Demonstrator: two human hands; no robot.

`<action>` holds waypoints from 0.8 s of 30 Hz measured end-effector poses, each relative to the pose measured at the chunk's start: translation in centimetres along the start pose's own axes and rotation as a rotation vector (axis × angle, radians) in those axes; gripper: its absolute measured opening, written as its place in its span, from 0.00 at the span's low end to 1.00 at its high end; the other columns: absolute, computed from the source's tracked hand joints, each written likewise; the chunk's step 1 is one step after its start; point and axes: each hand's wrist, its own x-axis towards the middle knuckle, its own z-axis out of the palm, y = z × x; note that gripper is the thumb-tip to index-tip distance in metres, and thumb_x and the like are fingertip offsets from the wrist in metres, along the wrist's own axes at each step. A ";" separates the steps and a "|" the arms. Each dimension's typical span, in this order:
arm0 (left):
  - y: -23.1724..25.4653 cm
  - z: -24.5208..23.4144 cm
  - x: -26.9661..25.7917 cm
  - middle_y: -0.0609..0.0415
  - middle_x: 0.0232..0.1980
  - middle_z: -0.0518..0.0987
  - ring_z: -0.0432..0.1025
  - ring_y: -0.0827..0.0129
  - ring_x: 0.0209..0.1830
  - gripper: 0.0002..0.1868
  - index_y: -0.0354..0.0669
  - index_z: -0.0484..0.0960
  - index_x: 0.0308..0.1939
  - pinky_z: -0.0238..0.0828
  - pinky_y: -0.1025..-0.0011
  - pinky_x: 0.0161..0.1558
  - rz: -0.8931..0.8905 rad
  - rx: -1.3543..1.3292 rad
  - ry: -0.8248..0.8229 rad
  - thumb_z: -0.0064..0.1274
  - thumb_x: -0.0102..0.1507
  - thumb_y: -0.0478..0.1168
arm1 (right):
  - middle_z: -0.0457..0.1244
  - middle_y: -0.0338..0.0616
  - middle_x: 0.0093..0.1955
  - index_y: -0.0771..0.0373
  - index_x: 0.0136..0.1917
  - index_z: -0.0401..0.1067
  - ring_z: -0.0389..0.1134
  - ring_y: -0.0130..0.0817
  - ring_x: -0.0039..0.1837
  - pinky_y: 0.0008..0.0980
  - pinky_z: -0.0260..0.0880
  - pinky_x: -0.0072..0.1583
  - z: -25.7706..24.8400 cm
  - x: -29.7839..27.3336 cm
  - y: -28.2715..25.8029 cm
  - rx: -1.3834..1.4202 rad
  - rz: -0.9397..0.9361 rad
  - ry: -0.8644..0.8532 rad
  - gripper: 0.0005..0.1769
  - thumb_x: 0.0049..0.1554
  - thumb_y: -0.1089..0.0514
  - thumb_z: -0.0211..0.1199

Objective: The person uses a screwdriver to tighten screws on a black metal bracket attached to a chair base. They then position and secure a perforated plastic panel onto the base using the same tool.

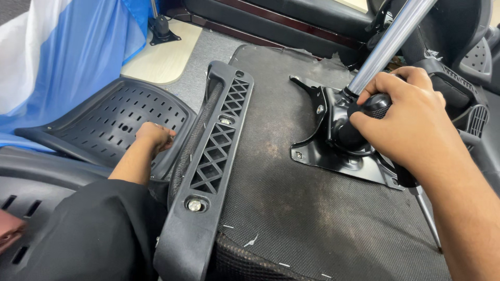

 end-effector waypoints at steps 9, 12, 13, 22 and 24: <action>-2.5 -0.5 3.0 0.49 0.35 0.85 0.75 0.68 0.28 0.11 0.45 0.90 0.39 0.72 0.69 0.32 0.040 0.134 0.136 0.58 0.58 0.27 | 0.58 0.51 0.72 0.50 0.49 0.78 0.61 0.63 0.66 0.56 0.65 0.64 0.0 0.0 0.2 0.027 -0.029 0.010 0.16 0.45 0.53 0.71; -2.6 -1.0 2.8 0.52 0.37 0.86 0.78 0.72 0.31 0.11 0.43 0.90 0.40 0.75 0.72 0.37 0.085 0.175 0.192 0.61 0.56 0.27 | 0.58 0.52 0.72 0.51 0.49 0.79 0.61 0.63 0.66 0.56 0.65 0.64 -0.1 0.0 0.0 0.027 -0.034 0.012 0.16 0.46 0.53 0.70; -2.6 -1.1 2.7 0.52 0.38 0.86 0.78 0.72 0.31 0.11 0.44 0.90 0.41 0.75 0.72 0.38 0.092 0.177 0.187 0.61 0.57 0.28 | 0.58 0.52 0.71 0.51 0.49 0.79 0.61 0.63 0.66 0.56 0.65 0.64 -0.1 0.0 0.0 0.029 -0.040 0.012 0.16 0.46 0.53 0.70; -3.0 -0.7 3.4 0.54 0.41 0.86 0.79 0.75 0.37 0.15 0.42 0.89 0.46 0.78 0.75 0.43 0.114 -0.012 0.105 0.57 0.59 0.24 | 0.56 0.52 0.73 0.53 0.49 0.79 0.60 0.64 0.68 0.57 0.65 0.63 -0.4 0.0 -0.6 0.000 -0.007 -0.015 0.16 0.44 0.56 0.72; -3.0 -0.6 3.5 0.56 0.42 0.85 0.79 0.76 0.38 0.14 0.39 0.88 0.45 0.80 0.77 0.44 0.112 -0.138 0.101 0.57 0.59 0.23 | 0.57 0.53 0.73 0.53 0.48 0.79 0.60 0.64 0.68 0.57 0.65 0.62 -0.4 0.0 -0.7 -0.001 -0.028 -0.001 0.16 0.44 0.56 0.72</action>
